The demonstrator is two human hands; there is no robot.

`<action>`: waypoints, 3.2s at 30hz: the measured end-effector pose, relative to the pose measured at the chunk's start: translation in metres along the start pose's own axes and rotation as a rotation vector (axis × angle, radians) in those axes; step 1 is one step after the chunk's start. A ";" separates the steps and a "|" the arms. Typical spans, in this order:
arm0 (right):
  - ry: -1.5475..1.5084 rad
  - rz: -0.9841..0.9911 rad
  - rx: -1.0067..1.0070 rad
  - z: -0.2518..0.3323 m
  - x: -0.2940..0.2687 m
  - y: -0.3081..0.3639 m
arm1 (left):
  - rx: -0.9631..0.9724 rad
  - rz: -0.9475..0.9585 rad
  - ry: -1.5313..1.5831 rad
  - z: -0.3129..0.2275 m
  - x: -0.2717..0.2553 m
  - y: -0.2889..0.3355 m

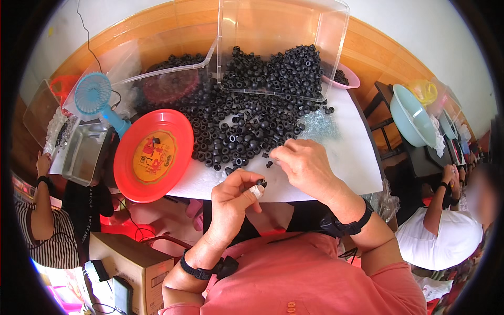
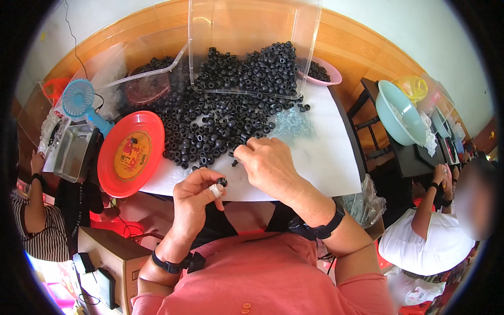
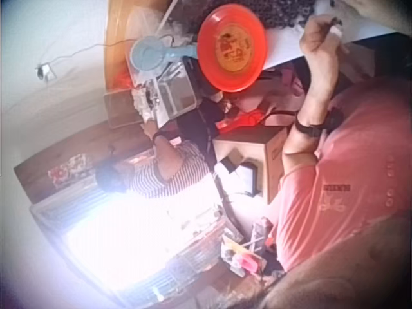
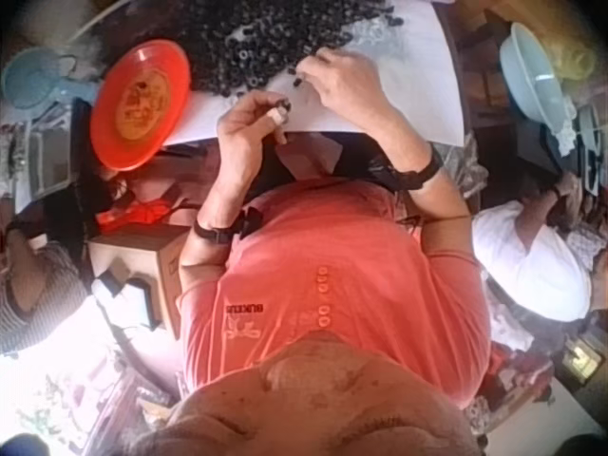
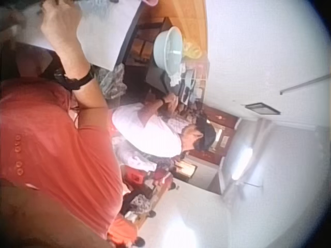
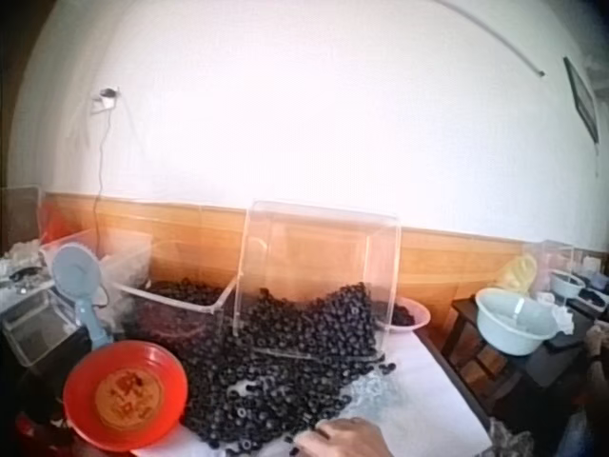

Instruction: Assembling small black plastic components by hand at a work table.

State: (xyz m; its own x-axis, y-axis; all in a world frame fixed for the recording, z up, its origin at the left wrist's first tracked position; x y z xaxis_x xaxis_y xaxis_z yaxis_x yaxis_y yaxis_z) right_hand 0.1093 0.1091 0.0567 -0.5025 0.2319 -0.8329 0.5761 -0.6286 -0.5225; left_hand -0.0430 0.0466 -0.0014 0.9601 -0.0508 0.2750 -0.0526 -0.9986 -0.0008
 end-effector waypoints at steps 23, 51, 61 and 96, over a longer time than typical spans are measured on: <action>0.210 -0.046 -0.020 0.012 -0.012 0.020 | 0.067 -0.051 0.078 -0.006 0.010 0.000; 0.199 -0.167 0.109 -0.008 -0.007 0.044 | -0.061 0.002 0.069 0.011 0.036 -0.026; -0.617 -0.236 0.302 -0.019 -0.022 0.039 | -0.096 -0.029 0.060 0.013 0.034 -0.025; -0.300 -0.170 -0.019 0.014 -0.032 0.031 | -0.061 -0.030 0.138 0.016 0.031 -0.016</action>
State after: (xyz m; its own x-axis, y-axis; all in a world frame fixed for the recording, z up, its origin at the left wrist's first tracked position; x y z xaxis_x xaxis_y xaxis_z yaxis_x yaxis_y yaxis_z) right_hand 0.1336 0.0718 0.0697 -0.7579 0.1023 -0.6443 0.4781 -0.5849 -0.6552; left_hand -0.0077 0.0603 -0.0077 0.9149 -0.0141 0.4035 -0.0450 -0.9967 0.0671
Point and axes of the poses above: each hand's wrist, its own y-axis away from the middle knuckle, its own x-axis out of the palm, z = x × y, the point moved 6 cm from there along -y, towards the middle knuckle
